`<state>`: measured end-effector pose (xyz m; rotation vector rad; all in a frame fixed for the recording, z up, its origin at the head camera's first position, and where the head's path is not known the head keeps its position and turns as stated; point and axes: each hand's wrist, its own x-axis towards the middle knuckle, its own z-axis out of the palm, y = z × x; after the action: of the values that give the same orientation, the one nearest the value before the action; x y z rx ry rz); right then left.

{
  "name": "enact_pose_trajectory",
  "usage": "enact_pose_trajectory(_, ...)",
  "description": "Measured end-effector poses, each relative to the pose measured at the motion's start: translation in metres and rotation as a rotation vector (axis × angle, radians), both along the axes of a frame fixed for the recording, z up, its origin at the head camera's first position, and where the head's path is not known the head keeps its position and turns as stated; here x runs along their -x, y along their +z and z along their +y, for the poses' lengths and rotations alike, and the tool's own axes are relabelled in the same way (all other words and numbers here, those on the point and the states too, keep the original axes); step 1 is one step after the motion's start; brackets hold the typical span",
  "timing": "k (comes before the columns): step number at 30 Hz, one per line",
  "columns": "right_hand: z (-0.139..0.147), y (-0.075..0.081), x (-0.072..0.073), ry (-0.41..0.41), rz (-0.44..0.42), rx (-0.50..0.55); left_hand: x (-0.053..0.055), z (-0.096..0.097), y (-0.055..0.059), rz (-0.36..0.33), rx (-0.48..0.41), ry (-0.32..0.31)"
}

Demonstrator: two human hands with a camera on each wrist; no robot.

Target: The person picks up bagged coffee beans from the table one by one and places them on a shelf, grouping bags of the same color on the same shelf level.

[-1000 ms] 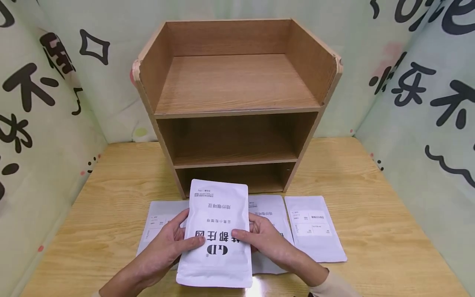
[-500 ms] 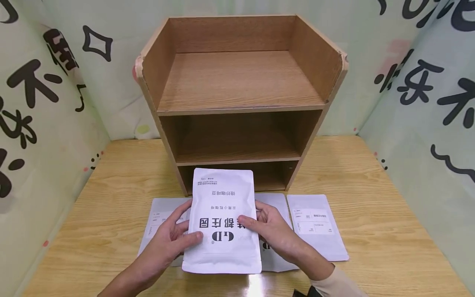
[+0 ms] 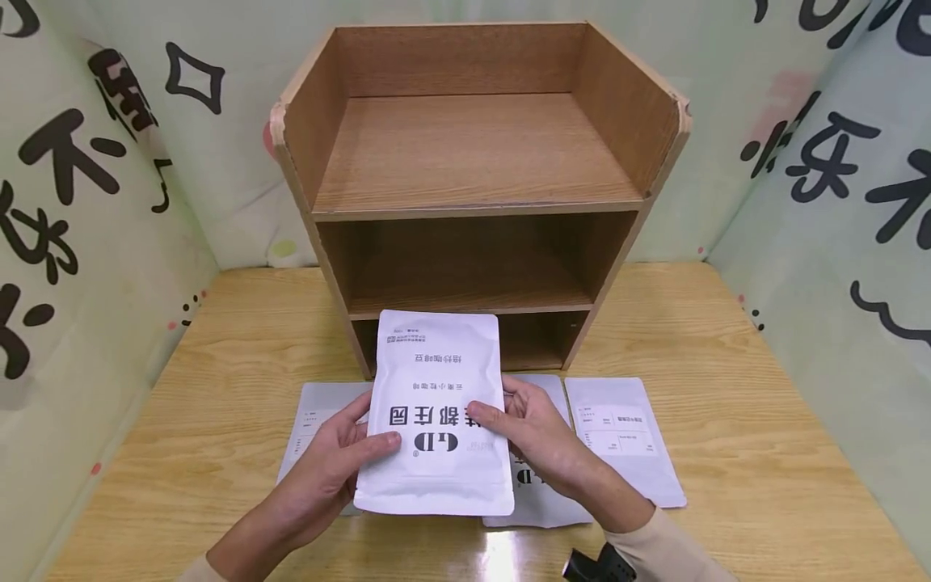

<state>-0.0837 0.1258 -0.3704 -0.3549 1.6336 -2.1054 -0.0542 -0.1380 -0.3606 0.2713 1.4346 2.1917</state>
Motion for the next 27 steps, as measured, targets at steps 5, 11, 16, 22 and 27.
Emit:
enact_pose_trajectory(5,-0.002,0.008,0.004,-0.016,0.013,0.006,-0.003,0.002,0.005,0.061,-0.010,-0.022)
enact_pose_trajectory(11,-0.005,0.010,0.005,-0.016,0.018,0.016,-0.005,0.005,0.007,0.104,-0.023,-0.016)
enact_pose_trajectory(16,-0.004,0.012,0.003,-0.017,0.035,-0.005,-0.006,0.005,0.008,0.119,-0.007,-0.005)
enact_pose_trajectory(22,0.013,0.007,0.000,-0.067,0.168,-0.073,-0.010,0.001,0.014,0.160,-0.018,0.001)
enact_pose_trajectory(27,0.033,-0.006,-0.006,-0.165,0.259,-0.160,-0.011,-0.004,0.021,0.169,-0.017,0.002)
